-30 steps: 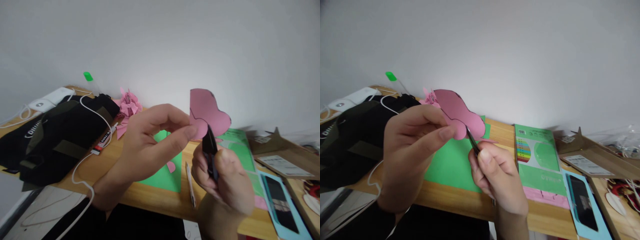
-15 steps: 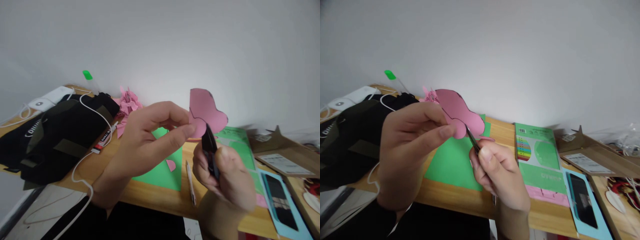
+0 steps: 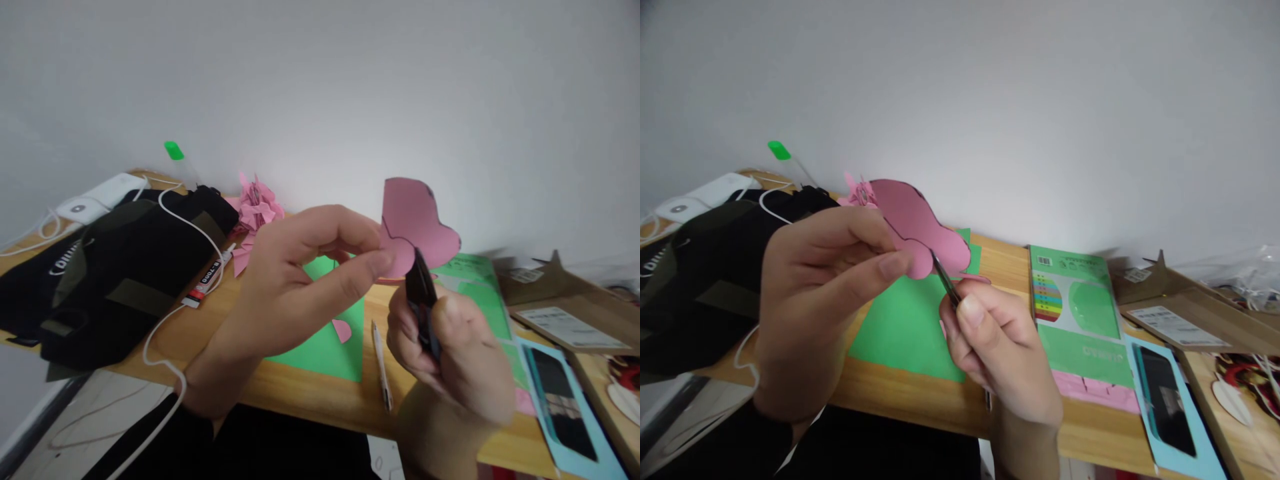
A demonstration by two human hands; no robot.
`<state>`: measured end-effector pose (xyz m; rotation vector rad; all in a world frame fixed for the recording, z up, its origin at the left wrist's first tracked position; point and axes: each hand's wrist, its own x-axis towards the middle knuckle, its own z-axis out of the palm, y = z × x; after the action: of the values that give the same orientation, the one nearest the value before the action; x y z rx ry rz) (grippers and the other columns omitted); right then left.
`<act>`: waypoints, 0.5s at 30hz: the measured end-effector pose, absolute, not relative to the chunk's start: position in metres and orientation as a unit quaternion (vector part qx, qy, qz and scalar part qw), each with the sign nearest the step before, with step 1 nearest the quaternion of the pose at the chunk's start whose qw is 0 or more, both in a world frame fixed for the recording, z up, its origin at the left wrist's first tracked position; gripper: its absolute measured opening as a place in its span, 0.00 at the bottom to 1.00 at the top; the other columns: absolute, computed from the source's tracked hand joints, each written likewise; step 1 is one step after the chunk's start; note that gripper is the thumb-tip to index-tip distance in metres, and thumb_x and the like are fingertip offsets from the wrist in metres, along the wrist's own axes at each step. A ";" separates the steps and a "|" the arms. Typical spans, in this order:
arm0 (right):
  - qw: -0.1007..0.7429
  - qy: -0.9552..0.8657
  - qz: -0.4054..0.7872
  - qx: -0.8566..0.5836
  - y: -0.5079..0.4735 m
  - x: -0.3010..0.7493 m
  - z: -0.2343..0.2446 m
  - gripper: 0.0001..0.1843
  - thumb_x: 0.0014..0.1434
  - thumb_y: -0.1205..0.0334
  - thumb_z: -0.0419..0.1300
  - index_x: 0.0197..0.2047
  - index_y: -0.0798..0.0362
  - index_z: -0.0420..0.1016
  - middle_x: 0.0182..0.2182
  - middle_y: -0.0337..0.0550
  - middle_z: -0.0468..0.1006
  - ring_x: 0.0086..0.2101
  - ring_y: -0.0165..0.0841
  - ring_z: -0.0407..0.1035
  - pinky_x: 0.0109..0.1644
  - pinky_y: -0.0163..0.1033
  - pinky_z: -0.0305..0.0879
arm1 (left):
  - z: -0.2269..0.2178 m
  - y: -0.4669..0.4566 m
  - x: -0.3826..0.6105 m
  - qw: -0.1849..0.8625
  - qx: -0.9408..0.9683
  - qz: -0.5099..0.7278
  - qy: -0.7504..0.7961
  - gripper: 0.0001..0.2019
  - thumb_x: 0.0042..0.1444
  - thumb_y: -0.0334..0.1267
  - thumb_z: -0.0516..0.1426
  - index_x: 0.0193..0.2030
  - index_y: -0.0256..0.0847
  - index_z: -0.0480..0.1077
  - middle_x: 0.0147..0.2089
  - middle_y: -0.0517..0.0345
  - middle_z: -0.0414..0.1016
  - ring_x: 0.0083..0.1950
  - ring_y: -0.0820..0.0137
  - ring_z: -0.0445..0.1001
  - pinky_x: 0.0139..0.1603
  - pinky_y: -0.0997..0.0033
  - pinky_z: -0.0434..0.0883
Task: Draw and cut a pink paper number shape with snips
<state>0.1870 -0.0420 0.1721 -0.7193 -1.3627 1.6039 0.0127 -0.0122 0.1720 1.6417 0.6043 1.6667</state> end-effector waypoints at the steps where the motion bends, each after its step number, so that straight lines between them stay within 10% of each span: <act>1: 0.443 -0.550 0.646 -0.290 -0.042 0.187 0.172 0.26 0.68 0.46 0.56 0.24 0.51 0.58 0.14 0.30 0.50 0.14 0.21 0.41 0.16 0.31 0.37 | 0.172 -0.012 0.013 0.355 0.636 0.645 0.232 0.05 0.59 0.29 0.63 0.33 0.43 0.77 0.33 0.62 0.80 0.33 0.73 0.78 0.34 0.73 0.78; 15: 0.437 -0.533 0.664 -0.289 -0.044 0.188 0.169 0.26 0.66 0.44 0.59 0.24 0.52 0.58 0.14 0.29 0.51 0.14 0.20 0.41 0.15 0.28 0.37 | 0.171 -0.015 0.011 0.344 0.635 0.644 0.252 0.04 0.60 0.32 0.64 0.34 0.44 0.77 0.34 0.61 0.82 0.34 0.69 0.80 0.34 0.70 0.79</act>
<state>0.1879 -0.0440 0.1694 -0.7181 -1.3266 1.6520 0.0109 -0.0146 0.1706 1.6505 0.6532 1.6715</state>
